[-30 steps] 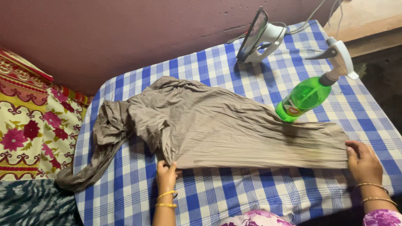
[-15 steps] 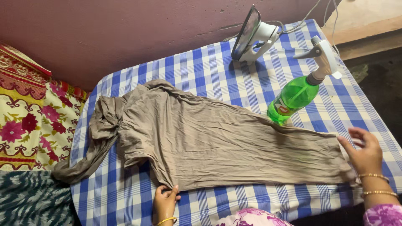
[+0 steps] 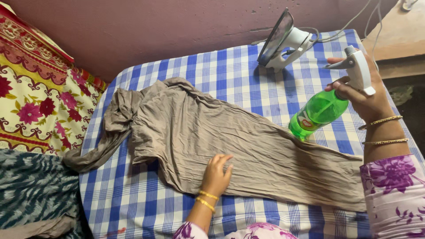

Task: The person lays a wrinkled beige shirt on a blue and white checkered ironing board. They repeatedly spray the shirt with a green spray bottle and smooth the fabric with their hands, preparing it for ironing.

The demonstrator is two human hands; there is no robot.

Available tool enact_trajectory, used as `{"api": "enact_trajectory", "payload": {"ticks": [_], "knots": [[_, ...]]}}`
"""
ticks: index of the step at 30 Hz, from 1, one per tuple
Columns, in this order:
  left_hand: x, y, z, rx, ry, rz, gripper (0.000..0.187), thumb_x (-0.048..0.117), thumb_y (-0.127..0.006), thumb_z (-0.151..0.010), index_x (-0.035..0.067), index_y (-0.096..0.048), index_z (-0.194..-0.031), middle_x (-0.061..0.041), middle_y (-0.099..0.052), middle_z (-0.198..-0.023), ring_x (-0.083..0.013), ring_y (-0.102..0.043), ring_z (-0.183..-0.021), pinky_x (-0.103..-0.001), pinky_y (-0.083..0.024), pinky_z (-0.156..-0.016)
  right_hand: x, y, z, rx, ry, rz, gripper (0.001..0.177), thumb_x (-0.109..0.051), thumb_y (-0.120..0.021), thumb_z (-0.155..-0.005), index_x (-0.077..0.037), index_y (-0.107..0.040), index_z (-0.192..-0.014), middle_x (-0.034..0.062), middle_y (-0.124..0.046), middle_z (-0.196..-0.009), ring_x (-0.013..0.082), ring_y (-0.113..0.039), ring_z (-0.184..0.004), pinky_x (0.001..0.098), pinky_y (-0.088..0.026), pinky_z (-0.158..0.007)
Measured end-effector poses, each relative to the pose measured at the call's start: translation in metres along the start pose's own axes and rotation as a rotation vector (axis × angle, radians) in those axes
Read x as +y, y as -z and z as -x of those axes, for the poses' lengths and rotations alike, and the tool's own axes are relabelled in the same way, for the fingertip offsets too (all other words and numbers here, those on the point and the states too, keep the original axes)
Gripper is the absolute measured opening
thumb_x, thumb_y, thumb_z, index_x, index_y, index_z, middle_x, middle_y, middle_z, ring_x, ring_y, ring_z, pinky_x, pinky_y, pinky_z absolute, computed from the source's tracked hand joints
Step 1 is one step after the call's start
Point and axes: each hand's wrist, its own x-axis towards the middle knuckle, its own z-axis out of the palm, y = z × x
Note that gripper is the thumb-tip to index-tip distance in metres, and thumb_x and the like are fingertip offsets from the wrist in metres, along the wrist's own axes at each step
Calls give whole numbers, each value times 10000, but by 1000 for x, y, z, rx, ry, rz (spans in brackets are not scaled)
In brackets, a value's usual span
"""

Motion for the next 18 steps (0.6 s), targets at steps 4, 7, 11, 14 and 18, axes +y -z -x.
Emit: {"api": "enact_trajectory", "payload": {"ticks": [4, 7, 11, 14, 18], "knots": [[3, -37, -46, -4, 19, -27, 354, 132, -736, -835, 86, -716, -1186, -146, -654, -1139, -370, -602, -1073, -439, -505, -939, 13, 11, 0, 70, -30, -79, 448, -35, -573, -1001, 19, -446, -1427, 219, -623, -1392, 196, -697, -928, 349, -564, -881], [-7, -56, -61, 23, 113, -106, 294, 166, -748, -859, 112, -728, -1147, -130, -656, -1146, -354, -617, -1072, -441, -514, -933, 21, 30, 12, 236, -43, -252, 384, -147, -573, -1063, -6, -475, -1406, 188, -649, -1312, 139, -659, -793, 302, -586, -850], [-11, -69, -66, 38, 223, -204, 223, 213, -775, -841, 162, -766, -1058, -87, -662, -1089, -332, -626, -1041, -439, -531, -874, 25, 57, 24, 157, -24, -149, 228, -151, -574, -1114, -2, -530, -1280, 183, -645, -1242, 104, -628, -689, 279, -589, -784], [-8, -73, -62, 67, 247, -213, 172, 219, -786, -831, 161, -780, -992, -70, -678, -1035, -321, -645, -986, -434, -545, -806, 23, 56, 36, 59, -74, 105, 206, -82, -605, -1089, 26, -575, -1261, 207, -682, -1237, 135, -630, -690, 298, -562, -683], [-16, -65, -57, 175, 309, 31, 107, 179, -784, -836, 118, -778, -924, -67, -726, -952, -270, -703, -856, -383, -569, -748, 4, 35, 38, -122, -96, 386, 397, -57, -652, -929, 1, -637, -1322, 146, -726, -1216, 164, -678, -762, 330, -579, -738]]}}
